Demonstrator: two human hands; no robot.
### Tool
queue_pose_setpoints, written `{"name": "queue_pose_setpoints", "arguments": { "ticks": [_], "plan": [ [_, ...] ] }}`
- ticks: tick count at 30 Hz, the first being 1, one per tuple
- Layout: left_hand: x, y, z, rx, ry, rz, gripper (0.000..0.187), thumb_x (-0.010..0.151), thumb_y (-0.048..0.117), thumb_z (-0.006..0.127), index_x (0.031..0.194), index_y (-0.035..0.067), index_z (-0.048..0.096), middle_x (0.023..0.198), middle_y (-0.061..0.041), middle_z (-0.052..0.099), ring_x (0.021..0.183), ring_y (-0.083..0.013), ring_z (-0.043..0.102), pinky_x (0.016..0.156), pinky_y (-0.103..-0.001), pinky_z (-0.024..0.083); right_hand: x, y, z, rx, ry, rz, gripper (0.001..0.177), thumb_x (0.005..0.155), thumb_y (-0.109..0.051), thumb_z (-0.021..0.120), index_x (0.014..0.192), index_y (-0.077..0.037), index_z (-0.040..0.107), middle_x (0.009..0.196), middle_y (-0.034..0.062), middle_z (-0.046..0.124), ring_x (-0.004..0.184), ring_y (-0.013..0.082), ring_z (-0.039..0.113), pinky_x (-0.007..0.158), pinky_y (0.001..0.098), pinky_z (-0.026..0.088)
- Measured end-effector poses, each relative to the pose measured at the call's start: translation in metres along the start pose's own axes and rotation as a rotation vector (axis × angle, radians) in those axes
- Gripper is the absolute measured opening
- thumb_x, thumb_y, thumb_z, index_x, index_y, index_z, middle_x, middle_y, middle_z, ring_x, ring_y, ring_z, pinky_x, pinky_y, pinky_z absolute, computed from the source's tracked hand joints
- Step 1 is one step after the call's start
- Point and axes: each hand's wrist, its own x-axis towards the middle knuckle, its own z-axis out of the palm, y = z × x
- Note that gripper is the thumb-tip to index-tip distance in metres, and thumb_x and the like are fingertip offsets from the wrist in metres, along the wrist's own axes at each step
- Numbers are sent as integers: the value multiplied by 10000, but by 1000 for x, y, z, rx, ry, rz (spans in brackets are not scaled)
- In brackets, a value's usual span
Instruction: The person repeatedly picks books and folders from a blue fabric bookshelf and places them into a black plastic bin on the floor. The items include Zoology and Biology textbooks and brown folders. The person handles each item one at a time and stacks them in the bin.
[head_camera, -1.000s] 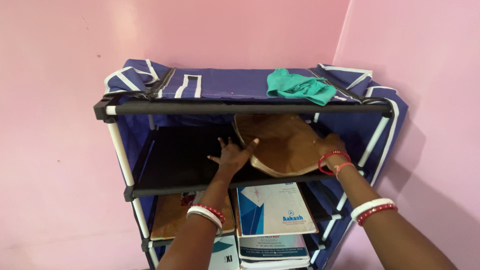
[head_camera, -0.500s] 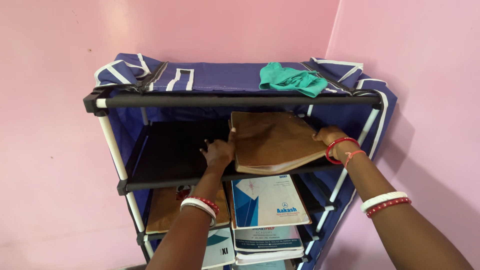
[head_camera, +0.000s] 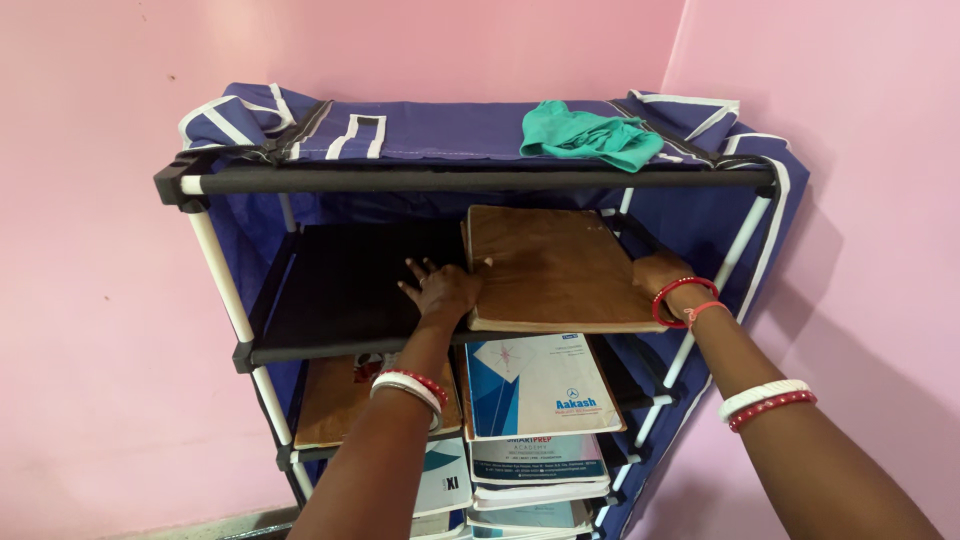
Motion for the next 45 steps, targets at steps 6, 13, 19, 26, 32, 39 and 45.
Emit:
{"name": "queue_pose_setpoints", "arguments": {
  "ticks": [6,13,19,26,32,39,45],
  "plan": [
    [1,3,-4,-16,-41,-41,881,900,799,370,1403,121,618,1702,-216,59,1573,-405,-178,1236,-646,-80,42,-4,17,-52,57,-158,493,771,-249,768,1117,101,745,1127,296,750,1045,383,744,939,420,551],
    [9,8,-5,56,-44,-73,953,827,830,504,1503,159,504,1714,-141,88,1579,-356,-153,1211,-692,-78,32,-14,23,379,37,-60,658,728,-196,844,1288,60,612,1227,236,686,1122,354,681,961,440,514],
    [17,9,-1,58,-63,-96,952,805,827,564,1486,162,533,1722,-137,80,1577,-369,-181,1180,-731,-112,6,-29,5,588,-64,37,665,696,-109,888,1267,92,614,1166,229,706,1054,347,710,929,457,555],
    [18,10,-7,34,-8,-14,774,762,746,700,1241,138,728,1741,-21,14,1568,-330,-243,1113,-835,-72,-20,-38,-7,793,-227,106,551,690,-107,861,1193,44,692,1084,215,742,945,344,732,827,481,596],
    [3,13,-27,155,44,124,625,809,709,684,1028,140,821,1748,-27,-17,1552,-331,-270,1067,-876,-62,-21,-45,-10,796,-203,76,537,707,-97,852,1197,37,675,1097,209,740,953,333,732,825,474,590],
    [-12,6,-43,253,27,236,553,855,655,665,1013,148,821,1743,-26,-37,1537,-328,-313,1034,-886,-98,-25,-47,-8,479,-45,-116,533,740,-216,861,1147,108,744,1058,206,782,960,323,767,880,446,586],
    [-27,-5,-50,264,97,326,484,850,633,672,980,191,821,1736,-19,-9,1543,-317,-293,1027,-889,-122,-29,-54,-4,-151,147,62,734,815,-646,731,1365,-166,651,1614,216,294,1501,479,153,1115,764,177]
  ]
}}
